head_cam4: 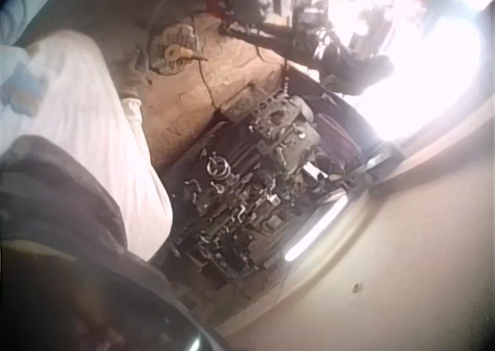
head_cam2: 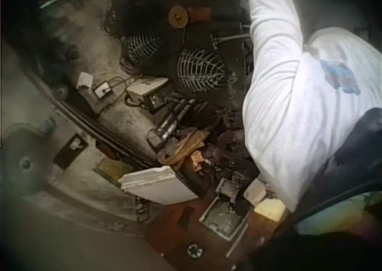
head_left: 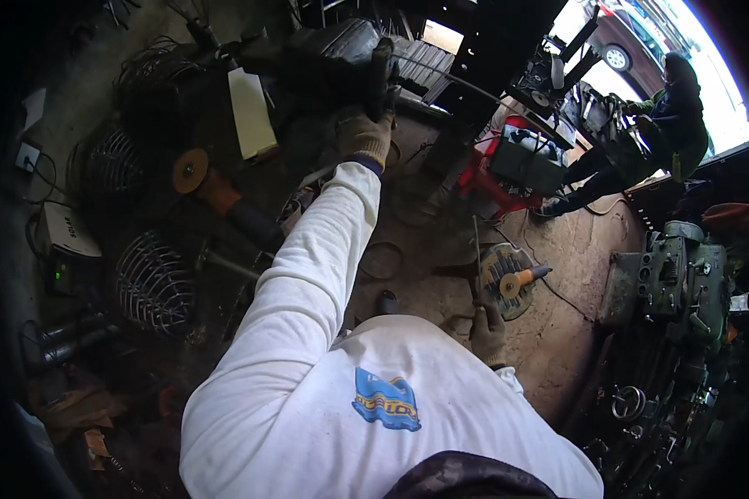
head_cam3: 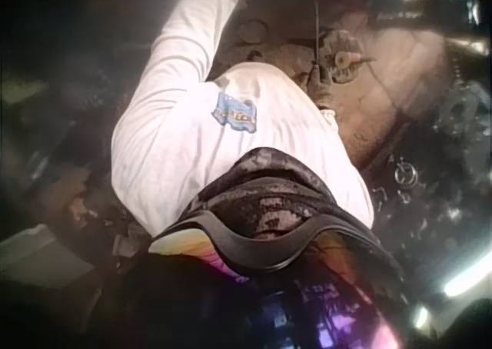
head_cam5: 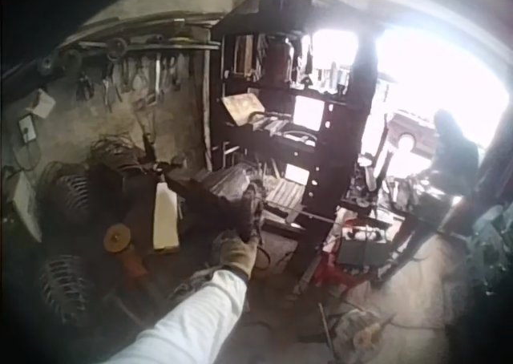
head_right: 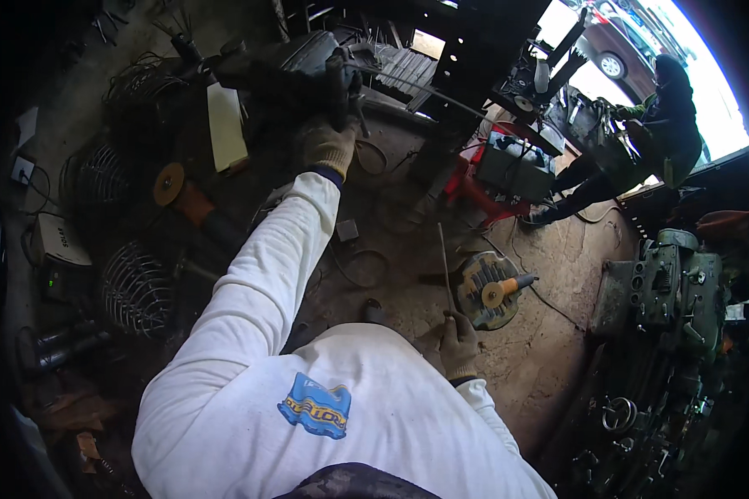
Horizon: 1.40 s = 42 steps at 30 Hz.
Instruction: The person welds a metal wire dome-like structure on a workbench using a welding torch. They hold a metal rod and the torch, applying sparks to the joints of the structure.
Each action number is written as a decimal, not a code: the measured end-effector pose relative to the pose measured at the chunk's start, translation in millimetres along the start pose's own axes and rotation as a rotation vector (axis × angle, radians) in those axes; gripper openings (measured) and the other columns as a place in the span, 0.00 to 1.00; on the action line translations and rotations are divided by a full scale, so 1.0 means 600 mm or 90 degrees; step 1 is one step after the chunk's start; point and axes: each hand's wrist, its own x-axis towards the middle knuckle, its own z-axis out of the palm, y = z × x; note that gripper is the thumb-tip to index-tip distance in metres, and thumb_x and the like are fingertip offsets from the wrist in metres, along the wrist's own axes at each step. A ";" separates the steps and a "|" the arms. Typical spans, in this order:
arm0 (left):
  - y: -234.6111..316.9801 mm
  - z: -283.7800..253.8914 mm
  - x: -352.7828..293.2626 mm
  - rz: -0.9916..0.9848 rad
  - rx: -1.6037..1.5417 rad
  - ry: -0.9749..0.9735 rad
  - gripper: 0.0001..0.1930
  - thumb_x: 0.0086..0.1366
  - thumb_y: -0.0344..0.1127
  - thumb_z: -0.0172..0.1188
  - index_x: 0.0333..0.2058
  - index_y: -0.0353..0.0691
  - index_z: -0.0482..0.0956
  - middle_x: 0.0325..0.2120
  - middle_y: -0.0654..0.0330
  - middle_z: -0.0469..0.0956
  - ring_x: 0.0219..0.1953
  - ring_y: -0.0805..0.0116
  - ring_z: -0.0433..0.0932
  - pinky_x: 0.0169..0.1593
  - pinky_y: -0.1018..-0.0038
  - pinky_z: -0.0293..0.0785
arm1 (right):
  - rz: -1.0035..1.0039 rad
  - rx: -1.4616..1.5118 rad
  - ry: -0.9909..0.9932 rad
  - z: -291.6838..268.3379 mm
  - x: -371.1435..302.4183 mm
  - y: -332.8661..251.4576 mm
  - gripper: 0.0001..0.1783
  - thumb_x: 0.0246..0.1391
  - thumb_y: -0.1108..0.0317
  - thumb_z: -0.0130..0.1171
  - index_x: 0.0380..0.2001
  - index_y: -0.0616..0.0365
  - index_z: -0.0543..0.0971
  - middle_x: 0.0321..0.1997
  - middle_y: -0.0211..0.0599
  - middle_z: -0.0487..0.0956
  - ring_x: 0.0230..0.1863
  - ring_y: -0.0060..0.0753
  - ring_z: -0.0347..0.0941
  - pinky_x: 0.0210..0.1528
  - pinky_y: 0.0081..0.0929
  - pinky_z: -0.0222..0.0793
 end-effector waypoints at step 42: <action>-0.302 -0.632 -0.685 -0.311 -0.598 0.516 0.22 0.62 0.30 0.67 0.54 0.33 0.72 0.32 0.55 0.80 0.28 0.66 0.84 0.26 0.73 0.82 | -0.628 -0.244 -0.635 0.370 -0.053 -0.354 0.18 0.66 0.69 0.57 0.57 0.61 0.80 0.38 0.43 0.85 0.37 0.34 0.82 0.41 0.31 0.76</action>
